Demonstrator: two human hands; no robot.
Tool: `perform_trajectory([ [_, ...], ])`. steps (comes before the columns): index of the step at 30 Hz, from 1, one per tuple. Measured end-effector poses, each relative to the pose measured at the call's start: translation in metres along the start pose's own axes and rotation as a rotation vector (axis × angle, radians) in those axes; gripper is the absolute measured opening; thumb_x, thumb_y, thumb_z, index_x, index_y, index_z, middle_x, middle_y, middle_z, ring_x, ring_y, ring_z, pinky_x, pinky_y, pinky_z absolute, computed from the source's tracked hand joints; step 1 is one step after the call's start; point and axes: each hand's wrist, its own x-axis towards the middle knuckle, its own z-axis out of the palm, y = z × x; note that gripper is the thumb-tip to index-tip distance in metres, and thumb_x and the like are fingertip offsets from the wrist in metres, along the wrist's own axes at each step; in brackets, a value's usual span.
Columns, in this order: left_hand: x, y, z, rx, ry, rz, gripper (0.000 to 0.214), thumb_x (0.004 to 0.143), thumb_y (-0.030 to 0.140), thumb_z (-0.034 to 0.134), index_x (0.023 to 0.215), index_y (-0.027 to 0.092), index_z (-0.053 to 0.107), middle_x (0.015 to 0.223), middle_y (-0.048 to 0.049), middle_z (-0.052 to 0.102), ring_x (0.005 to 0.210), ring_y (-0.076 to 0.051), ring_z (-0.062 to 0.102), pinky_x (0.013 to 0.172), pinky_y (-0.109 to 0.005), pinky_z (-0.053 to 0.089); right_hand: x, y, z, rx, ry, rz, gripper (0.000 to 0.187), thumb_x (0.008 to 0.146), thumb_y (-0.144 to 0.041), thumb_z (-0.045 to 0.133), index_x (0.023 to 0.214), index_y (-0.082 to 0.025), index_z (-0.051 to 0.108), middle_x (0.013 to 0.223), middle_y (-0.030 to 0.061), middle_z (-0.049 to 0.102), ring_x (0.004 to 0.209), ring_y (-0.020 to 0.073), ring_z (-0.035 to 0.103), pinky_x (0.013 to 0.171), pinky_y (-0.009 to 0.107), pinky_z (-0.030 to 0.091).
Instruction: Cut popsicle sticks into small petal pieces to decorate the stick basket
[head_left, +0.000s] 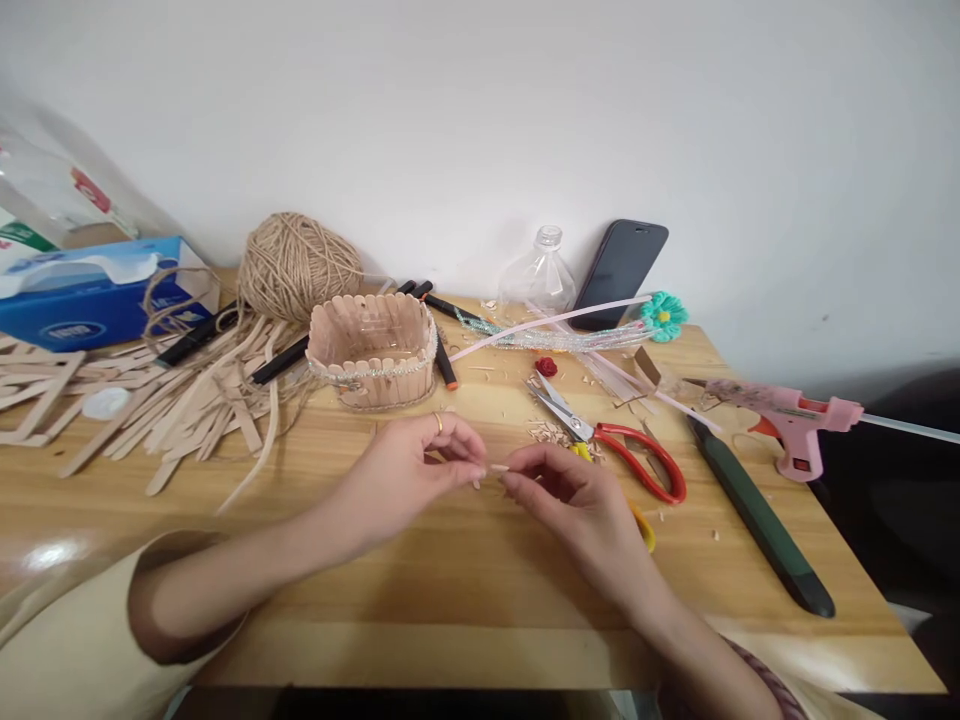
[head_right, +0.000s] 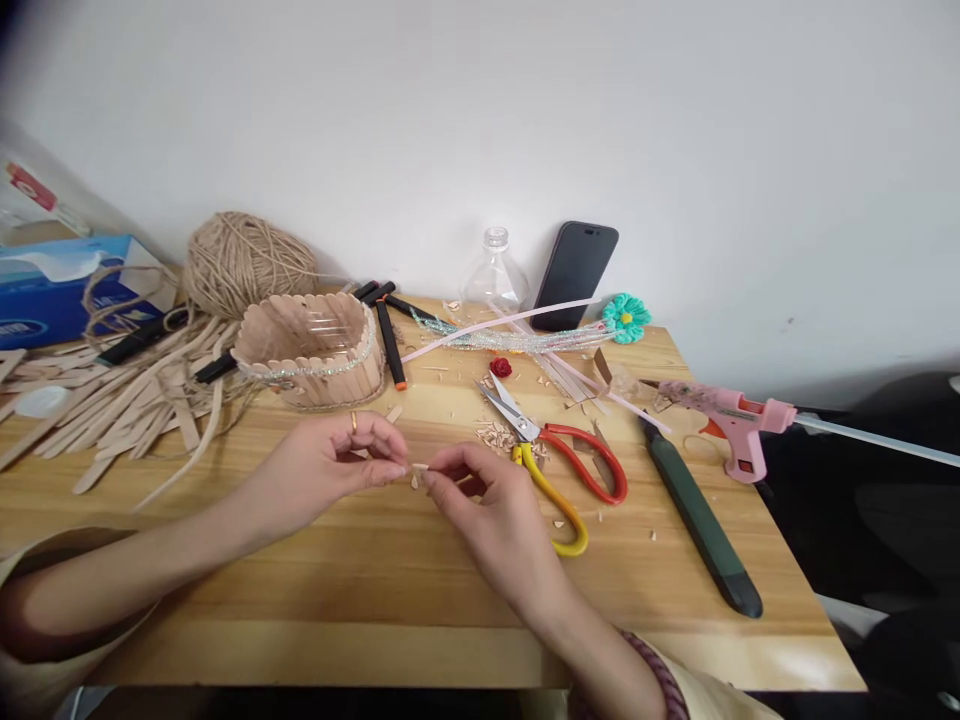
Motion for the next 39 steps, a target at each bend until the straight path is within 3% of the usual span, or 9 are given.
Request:
perform_trajectory([
  [3, 0.003, -0.005, -0.003, 0.192, -0.005, 0.034, 0.009, 0.072, 0.022, 0.06, 0.08, 0.019, 0.063, 0.077, -0.0007, 0.069, 0.073, -0.017, 0.062, 0.068, -0.028, 0.046, 0.006, -0.003, -0.009, -0.084, -0.01, 0.018, 0.009, 0.075, -0.025, 0.057, 0.07, -0.017, 0.058, 0.063, -0.0013, 0.059, 0.058, 0.0126, 0.054, 0.052, 0.022, 0.041],
  [8, 0.006, -0.013, 0.0, 0.605, -0.086, 0.105, 0.013, 0.073, 0.025, 0.062, 0.084, 0.019, 0.066, 0.087, -0.0041, 0.066, 0.079, -0.022, 0.06, 0.073, -0.032, 0.043, 0.021, -0.011, -0.017, -0.386, -0.16, 0.005, 0.007, 0.071, -0.014, 0.053, 0.066, -0.017, 0.056, 0.061, -0.001, 0.058, 0.057, 0.0128, 0.052, 0.052, 0.023, 0.039],
  [14, 0.01, -0.014, 0.006, 0.745, -0.144, 0.115, 0.012, 0.076, 0.017, 0.055, 0.076, 0.02, 0.067, 0.086, -0.0057, 0.064, 0.087, -0.025, 0.057, 0.075, -0.035, 0.041, 0.034, -0.006, -0.015, -0.233, -0.213, 0.091, 0.006, 0.068, -0.015, 0.057, 0.064, -0.017, 0.053, 0.058, -0.0043, 0.052, 0.054, 0.0098, 0.046, 0.049, 0.021, 0.035],
  [18, 0.012, -0.013, 0.003, 0.647, -0.104, 0.1, 0.013, 0.079, 0.02, 0.055, 0.076, 0.02, 0.067, 0.081, -0.0032, 0.067, 0.08, -0.022, 0.059, 0.073, -0.032, 0.041, 0.033, -0.002, -0.017, -0.127, -0.231, 0.153, 0.008, 0.068, -0.018, 0.059, 0.064, -0.016, 0.052, 0.057, -0.0053, 0.05, 0.053, 0.0089, 0.044, 0.049, 0.021, 0.033],
  [26, 0.016, -0.008, 0.003, 0.118, 0.011, -0.049, 0.006, 0.07, 0.021, 0.063, 0.07, 0.018, 0.068, 0.073, 0.002, 0.072, 0.072, -0.016, 0.063, 0.068, -0.025, 0.047, 0.033, -0.002, -0.018, -0.051, -0.264, 0.211, 0.006, 0.067, -0.016, 0.059, 0.064, -0.016, 0.054, 0.057, -0.0047, 0.053, 0.054, 0.0092, 0.047, 0.051, 0.021, 0.034],
  [32, 0.015, -0.008, 0.008, 0.034, -0.01, -0.056, 0.013, 0.068, 0.019, 0.063, 0.078, 0.02, 0.071, 0.082, 0.0009, 0.074, 0.078, -0.017, 0.065, 0.074, -0.026, 0.05, 0.033, 0.0, -0.015, -0.005, -0.296, 0.21, 0.003, 0.067, -0.018, 0.059, 0.066, -0.016, 0.058, 0.057, -0.005, 0.053, 0.052, 0.0081, 0.045, 0.049, 0.02, 0.033],
  [39, 0.013, -0.011, 0.007, 0.032, 0.04, -0.053, 0.004, 0.067, 0.022, 0.065, 0.068, 0.019, 0.065, 0.069, 0.0027, 0.07, 0.07, -0.015, 0.064, 0.068, -0.025, 0.05, 0.033, 0.002, -0.017, 0.075, -0.312, 0.252, 0.007, 0.067, -0.022, 0.061, 0.067, -0.015, 0.06, 0.06, -0.0027, 0.061, 0.054, 0.0087, 0.052, 0.053, 0.021, 0.039],
])
